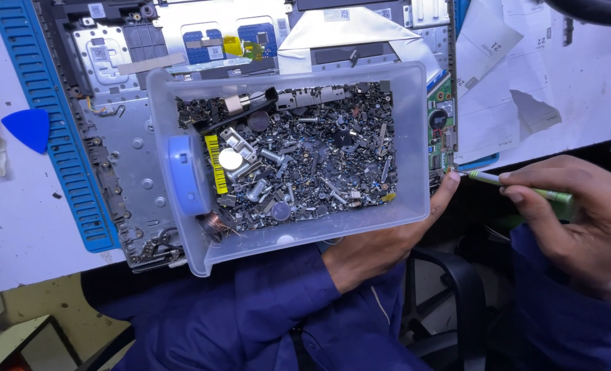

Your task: Sorting through a large collection of small screws and electronic parts in a plastic container on a disassembled laptop.

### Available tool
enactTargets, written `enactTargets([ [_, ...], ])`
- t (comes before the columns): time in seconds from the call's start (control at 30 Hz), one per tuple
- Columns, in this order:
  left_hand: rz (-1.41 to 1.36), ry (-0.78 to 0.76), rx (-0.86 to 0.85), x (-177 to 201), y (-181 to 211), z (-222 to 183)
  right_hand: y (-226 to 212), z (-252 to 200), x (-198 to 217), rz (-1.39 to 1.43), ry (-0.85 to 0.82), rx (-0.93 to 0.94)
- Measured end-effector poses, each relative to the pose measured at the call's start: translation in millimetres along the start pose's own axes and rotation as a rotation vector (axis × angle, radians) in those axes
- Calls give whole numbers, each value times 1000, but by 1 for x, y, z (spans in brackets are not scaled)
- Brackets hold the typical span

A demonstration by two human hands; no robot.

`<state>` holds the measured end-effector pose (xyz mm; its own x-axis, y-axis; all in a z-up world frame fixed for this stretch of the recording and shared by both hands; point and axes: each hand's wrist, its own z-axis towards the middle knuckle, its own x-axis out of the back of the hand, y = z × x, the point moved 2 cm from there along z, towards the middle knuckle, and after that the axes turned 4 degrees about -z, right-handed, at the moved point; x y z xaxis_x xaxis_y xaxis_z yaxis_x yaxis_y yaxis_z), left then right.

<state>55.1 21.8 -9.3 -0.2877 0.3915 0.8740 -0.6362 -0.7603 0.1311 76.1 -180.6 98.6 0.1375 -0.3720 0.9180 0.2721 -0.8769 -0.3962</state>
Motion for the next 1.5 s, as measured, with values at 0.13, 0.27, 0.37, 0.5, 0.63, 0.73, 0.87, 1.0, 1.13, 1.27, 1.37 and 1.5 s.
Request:
enactTargets([
  [0.13, -64, 92, 24, -3, 0, -7, -7, -6, 4, -247, 53, -24],
  [0.27, -76, 142, 27, -1, -7, -8, -18, 5, 6, -489, -13, 73],
  [0.37, -94, 166, 29, 4, -16, -8, -24, 16, 9, -555, -115, 171],
  [0.5, -103, 183, 33, 7, -21, -8, -30, 17, 12, -700, -208, 191],
  [0.63, -109, 195, 42, 7, -18, -11, -34, 15, 8, -992, -197, 149],
  [0.73, -122, 211, 54, 10, -20, -10, -35, 17, 10, -932, -168, 200],
  [0.87, -176, 172, 37, 5, -15, -14, -34, 15, 7, -933, -230, 181],
  [1.0, -245, 149, 11, 2, -13, -13, -40, 18, 6, -1018, -132, 164],
  [1.13, -219, 116, -18, -5, -9, -15, -32, 18, 7, -866, -190, 203],
  [1.27, -258, 131, -4, -7, -6, -17, -25, 12, 1, -992, -192, 165],
  [1.37, -295, 119, -5, -8, -5, -17, -26, 12, 4, -1044, -164, 147],
  [1.5, -290, 118, -2, -6, -6, -16, -17, 13, 13, -920, -283, 194],
])
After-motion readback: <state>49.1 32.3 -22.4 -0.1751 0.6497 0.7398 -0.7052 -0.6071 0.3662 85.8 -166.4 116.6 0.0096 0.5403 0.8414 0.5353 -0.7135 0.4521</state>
